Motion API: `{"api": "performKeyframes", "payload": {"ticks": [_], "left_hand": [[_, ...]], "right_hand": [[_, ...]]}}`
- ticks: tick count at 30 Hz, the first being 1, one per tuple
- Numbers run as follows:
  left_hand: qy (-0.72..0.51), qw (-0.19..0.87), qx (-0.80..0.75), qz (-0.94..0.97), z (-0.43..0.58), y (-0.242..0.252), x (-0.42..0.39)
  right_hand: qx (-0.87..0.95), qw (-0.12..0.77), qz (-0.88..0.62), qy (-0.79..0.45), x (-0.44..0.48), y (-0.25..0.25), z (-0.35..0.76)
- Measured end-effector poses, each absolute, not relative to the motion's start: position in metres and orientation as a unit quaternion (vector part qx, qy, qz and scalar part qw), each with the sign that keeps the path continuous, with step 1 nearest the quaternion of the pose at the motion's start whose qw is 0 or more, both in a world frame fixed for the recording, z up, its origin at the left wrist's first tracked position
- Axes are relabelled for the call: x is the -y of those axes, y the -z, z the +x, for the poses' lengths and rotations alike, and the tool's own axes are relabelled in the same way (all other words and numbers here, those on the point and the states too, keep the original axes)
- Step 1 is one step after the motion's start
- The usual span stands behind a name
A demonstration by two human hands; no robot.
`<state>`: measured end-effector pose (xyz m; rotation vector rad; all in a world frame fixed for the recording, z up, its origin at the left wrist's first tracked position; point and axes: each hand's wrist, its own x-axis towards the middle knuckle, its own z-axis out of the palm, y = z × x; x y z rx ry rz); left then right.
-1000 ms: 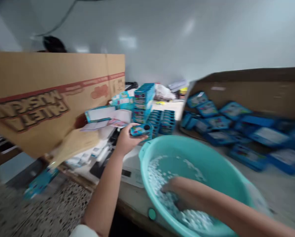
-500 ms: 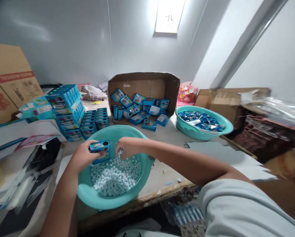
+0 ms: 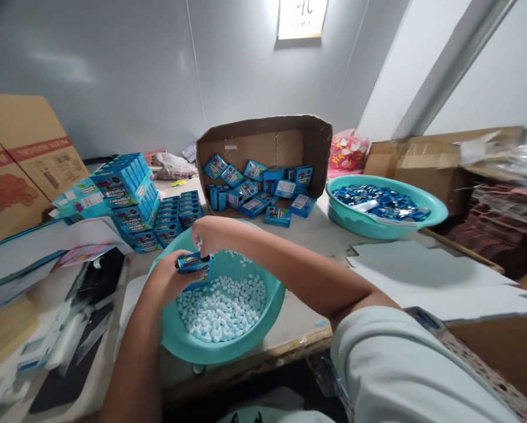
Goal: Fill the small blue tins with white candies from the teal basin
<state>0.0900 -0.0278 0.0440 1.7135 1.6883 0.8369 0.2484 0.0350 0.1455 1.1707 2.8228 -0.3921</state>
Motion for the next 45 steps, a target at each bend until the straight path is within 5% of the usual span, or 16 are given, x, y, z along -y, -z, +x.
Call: {"api": "performKeyframes", "payload": {"ticks": [16, 26, 45], "left_hand": [[-0.375, 0.318, -0.621, 0.61, 0.096, -0.052, 0.024], [-0.398, 0.312, -0.629, 0.59, 0.095, -0.056, 0.026], [-0.4, 0.284, -0.641, 0.59, 0.096, -0.059, 0.029]], "right_hand": [[-0.87, -0.222, 0.371, 0.237, -0.039, -0.108, 0.27], [-0.877, -0.305, 0.28, 0.244, -0.048, -0.094, 0.274], [-0.916, -0.313, 0.112, 0.224, -0.049, -0.082, 0.271]]}}
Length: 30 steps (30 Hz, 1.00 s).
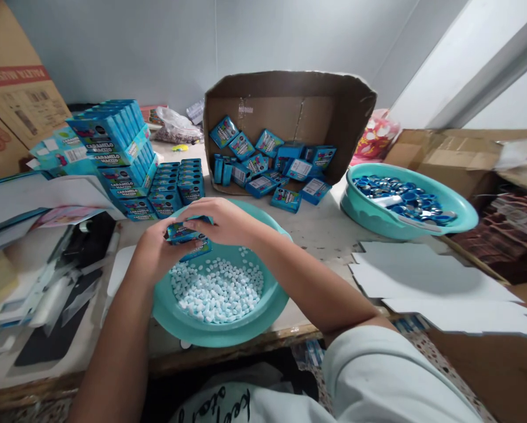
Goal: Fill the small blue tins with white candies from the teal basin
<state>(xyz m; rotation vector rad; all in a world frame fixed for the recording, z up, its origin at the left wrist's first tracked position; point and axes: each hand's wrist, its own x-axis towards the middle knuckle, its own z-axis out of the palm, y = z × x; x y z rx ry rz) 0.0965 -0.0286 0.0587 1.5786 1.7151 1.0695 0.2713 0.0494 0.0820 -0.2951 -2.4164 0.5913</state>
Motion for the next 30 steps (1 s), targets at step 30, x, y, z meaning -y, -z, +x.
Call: {"api": "performKeyframes", "payload": {"ticks": [30], "left_hand": [[-0.426, 0.291, -0.628, 0.583, 0.094, -0.054, 0.03]], "right_hand": [[0.876, 0.287, -0.174, -0.346, -0.065, -0.076, 0.281]]}}
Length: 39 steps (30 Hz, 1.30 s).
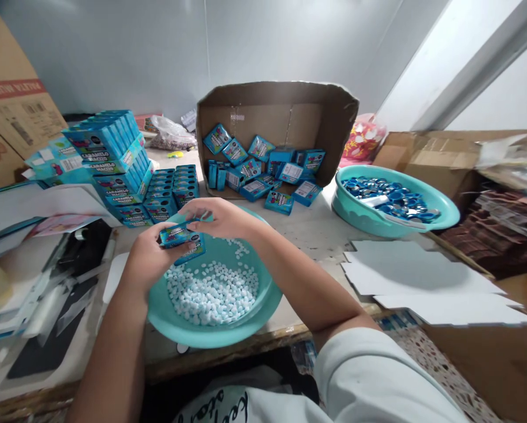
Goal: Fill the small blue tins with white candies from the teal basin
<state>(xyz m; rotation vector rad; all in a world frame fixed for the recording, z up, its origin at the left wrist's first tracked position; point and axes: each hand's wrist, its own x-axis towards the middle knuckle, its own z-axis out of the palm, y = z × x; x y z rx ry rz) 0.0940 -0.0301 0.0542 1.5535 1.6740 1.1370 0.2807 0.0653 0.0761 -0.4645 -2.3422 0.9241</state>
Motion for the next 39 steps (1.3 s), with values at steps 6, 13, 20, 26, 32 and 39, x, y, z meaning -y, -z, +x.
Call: {"api": "performKeyframes", "payload": {"ticks": [6, 13, 20, 26, 32, 39], "left_hand": [[-0.459, 0.275, -0.63, 0.563, 0.098, -0.053, 0.03], [-0.582, 0.149, -0.619, 0.506, 0.041, -0.093, 0.053], [-0.569, 0.243, -0.615, 0.489, -0.042, -0.056, 0.043], [-0.552, 0.256, -0.626, 0.487, -0.062, -0.038, 0.051], [-0.396, 0.294, -0.674, 0.551, -0.055, -0.037, 0.042], [-0.479, 0.332, -0.597, 0.552, -0.056, -0.031, 0.041]], "right_hand": [[0.762, 0.303, -0.308, -0.482, -0.079, -0.069, 0.277], [0.772, 0.191, -0.399, -0.456, -0.07, -0.047, 0.265], [0.899, -0.061, -0.282, -0.328, -0.054, -0.033, 0.254], [0.915, -0.007, -0.263, -0.306, -0.056, -0.031, 0.251], [0.924, 0.0, -0.253, -0.285, -0.06, -0.026, 0.248], [0.954, 0.015, -0.178, -0.241, -0.056, -0.027, 0.248]]}}
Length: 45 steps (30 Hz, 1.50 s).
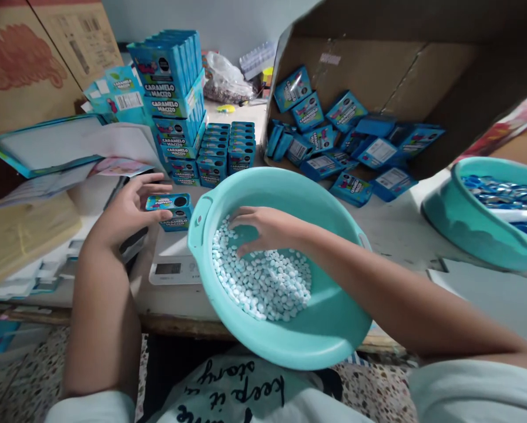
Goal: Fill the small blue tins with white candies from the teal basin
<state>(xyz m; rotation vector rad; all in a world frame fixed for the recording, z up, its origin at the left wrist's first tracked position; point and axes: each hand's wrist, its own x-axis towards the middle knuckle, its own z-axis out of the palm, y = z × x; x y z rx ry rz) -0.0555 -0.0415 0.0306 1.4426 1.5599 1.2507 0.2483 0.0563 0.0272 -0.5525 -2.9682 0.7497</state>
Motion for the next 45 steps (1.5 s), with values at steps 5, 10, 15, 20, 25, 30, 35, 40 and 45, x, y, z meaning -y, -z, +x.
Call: {"api": "performKeyframes", "payload": {"ticks": [5, 10, 15, 20, 25, 30, 35, 40, 45], "left_hand": [[-0.584, 0.252, -0.561, 0.53, -0.061, -0.029, 0.037], [-0.62, 0.224, -0.542, 0.522, -0.061, -0.028, 0.035], [-0.631, 0.227, -0.537, 0.511, -0.06, -0.028, 0.037], [-0.641, 0.215, -0.544, 0.497, -0.059, -0.028, 0.036], [-0.645, 0.21, -0.544, 0.494, -0.06, -0.027, 0.035], [-0.65, 0.203, -0.54, 0.495, -0.061, -0.026, 0.035], [-0.65, 0.207, -0.546, 0.488, -0.061, -0.026, 0.034], [-0.644, 0.205, -0.561, 0.478, -0.061, -0.026, 0.034], [-0.637, 0.207, -0.57, 0.477, -0.063, -0.025, 0.032]], "right_hand": [[0.964, -0.002, -0.166, -0.208, -0.06, -0.024, 0.251], [0.965, 0.021, -0.161, -0.208, -0.069, -0.014, 0.255], [0.964, 0.039, -0.152, -0.216, -0.07, -0.013, 0.257], [0.962, 0.032, -0.157, -0.223, -0.067, -0.018, 0.255], [0.962, 0.037, -0.156, -0.22, -0.068, -0.018, 0.254], [0.958, 0.108, -0.143, -0.225, -0.067, -0.016, 0.257], [0.916, 0.269, -0.259, -0.148, -0.069, -0.009, 0.254], [0.86, 0.359, -0.344, -0.113, -0.072, -0.003, 0.255], [0.851, 0.357, -0.369, -0.113, -0.071, -0.005, 0.266]]}}
